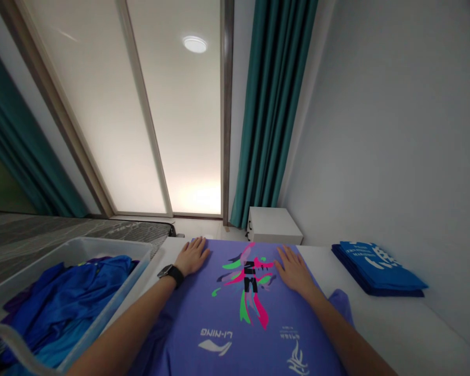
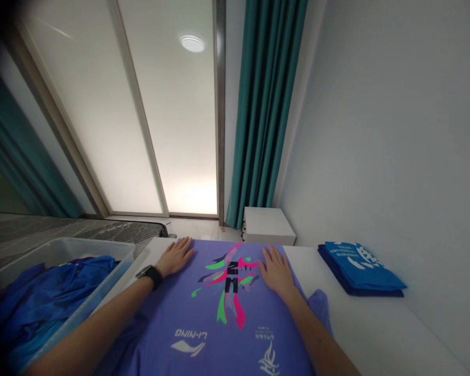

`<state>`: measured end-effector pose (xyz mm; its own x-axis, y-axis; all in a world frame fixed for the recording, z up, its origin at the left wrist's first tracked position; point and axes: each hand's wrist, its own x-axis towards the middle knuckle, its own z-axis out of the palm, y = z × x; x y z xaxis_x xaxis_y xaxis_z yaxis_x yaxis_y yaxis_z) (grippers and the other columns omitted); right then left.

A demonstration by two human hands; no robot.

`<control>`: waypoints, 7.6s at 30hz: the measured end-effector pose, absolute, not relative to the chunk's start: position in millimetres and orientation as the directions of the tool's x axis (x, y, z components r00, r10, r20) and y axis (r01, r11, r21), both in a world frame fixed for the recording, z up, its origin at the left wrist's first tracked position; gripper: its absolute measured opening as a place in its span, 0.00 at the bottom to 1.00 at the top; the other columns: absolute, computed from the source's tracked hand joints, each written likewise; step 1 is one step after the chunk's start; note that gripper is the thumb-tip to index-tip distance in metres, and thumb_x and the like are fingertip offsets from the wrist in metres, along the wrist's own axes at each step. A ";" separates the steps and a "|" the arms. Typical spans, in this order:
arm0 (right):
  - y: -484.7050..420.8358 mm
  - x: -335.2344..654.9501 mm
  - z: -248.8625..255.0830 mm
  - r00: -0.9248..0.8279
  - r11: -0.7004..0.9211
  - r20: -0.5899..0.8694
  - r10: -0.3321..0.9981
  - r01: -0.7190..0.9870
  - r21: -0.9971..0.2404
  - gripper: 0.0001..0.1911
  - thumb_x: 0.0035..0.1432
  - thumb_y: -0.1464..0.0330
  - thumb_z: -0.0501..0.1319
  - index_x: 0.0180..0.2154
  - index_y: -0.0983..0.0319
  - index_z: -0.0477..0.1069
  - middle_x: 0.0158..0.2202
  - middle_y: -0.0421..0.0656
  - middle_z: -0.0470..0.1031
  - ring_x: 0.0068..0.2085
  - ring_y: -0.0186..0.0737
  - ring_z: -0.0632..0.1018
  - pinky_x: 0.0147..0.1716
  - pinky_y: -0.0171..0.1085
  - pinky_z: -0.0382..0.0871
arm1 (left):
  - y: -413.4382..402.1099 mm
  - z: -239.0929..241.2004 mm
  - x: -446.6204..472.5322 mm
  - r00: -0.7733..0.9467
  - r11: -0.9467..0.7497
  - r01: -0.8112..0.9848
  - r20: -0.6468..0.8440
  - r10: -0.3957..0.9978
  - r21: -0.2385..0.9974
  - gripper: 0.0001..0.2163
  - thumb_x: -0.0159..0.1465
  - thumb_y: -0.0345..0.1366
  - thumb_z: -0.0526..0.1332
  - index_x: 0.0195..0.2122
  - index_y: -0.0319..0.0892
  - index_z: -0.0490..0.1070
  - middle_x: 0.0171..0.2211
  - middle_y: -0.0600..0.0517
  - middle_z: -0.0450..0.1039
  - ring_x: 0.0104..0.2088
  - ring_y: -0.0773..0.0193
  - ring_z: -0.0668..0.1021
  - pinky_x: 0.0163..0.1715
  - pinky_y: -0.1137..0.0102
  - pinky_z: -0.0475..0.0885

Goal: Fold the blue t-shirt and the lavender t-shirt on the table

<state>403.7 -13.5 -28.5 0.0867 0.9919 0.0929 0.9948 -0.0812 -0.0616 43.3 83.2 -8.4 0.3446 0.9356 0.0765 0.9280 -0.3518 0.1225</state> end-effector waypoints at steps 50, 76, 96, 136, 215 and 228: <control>27.8 226.1 -3.8 -0.487 0.495 0.104 0.867 0.821 -0.285 0.31 0.67 0.60 0.45 0.66 0.67 0.53 0.68 0.51 0.53 0.68 0.46 0.54 0.66 0.50 0.44 | 91.2 -16.0 -13.5 0.580 -0.573 0.792 0.033 0.814 0.211 0.25 0.71 0.42 0.45 0.69 0.47 0.50 0.70 0.53 0.47 0.69 0.64 0.49 0.67 0.60 0.44; 15.8 176.4 -13.5 -0.640 0.636 0.099 0.762 0.713 -0.295 0.34 0.67 0.55 0.45 0.68 0.67 0.48 0.69 0.51 0.49 0.69 0.46 0.50 0.67 0.51 0.38 | 92.4 -26.0 -6.7 0.399 -0.404 0.910 0.069 0.914 0.090 0.24 0.71 0.39 0.42 0.68 0.44 0.52 0.69 0.49 0.50 0.68 0.61 0.53 0.66 0.57 0.47; -72.3 188.9 5.5 -0.747 0.714 0.091 0.659 0.583 -0.387 0.32 0.69 0.54 0.46 0.68 0.60 0.48 0.70 0.46 0.49 0.69 0.43 0.49 0.67 0.51 0.38 | 91.6 -21.1 0.0 0.352 -0.354 0.930 0.042 0.935 0.101 0.25 0.71 0.44 0.43 0.68 0.42 0.50 0.69 0.45 0.47 0.69 0.55 0.52 0.65 0.51 0.45; -2.8 439.1 -33.9 0.109 -0.116 -0.062 0.992 0.985 -0.125 0.34 0.68 0.56 0.38 0.69 0.66 0.44 0.71 0.48 0.43 0.70 0.43 0.46 0.66 0.52 0.35 | 76.1 -16.2 34.1 0.328 -0.328 0.945 -0.049 0.943 0.004 0.32 0.70 0.50 0.42 0.69 0.34 0.47 0.69 0.44 0.44 0.69 0.55 0.50 0.66 0.53 0.45; -111.0 435.0 -27.6 0.084 -0.009 0.281 0.956 0.966 -0.258 0.29 0.68 0.60 0.38 0.62 0.65 0.61 0.63 0.50 0.63 0.64 0.46 0.61 0.64 0.48 0.49 | -49.3 24.0 232.6 0.834 -0.858 0.512 0.216 0.508 0.041 0.11 0.67 0.39 0.54 0.40 0.41 0.73 0.42 0.44 0.74 0.46 0.53 0.75 0.47 0.59 0.68; -91.9 508.7 -39.3 0.395 -0.247 0.180 0.901 0.807 -0.537 0.25 0.53 0.75 0.48 0.50 0.65 0.72 0.53 0.52 0.70 0.57 0.47 0.68 0.59 0.44 0.55 | -55.3 -8.6 257.3 0.824 -0.887 0.440 0.327 0.462 0.143 0.08 0.67 0.34 0.53 0.43 0.44 0.71 0.42 0.48 0.71 0.45 0.56 0.71 0.46 0.61 0.65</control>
<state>508.7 -91.9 -39.3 0.3948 0.9011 0.1795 0.8069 -0.2466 -0.5367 257.3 -55.3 -8.6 0.8245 0.4620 0.3268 0.4401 -0.8865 0.1429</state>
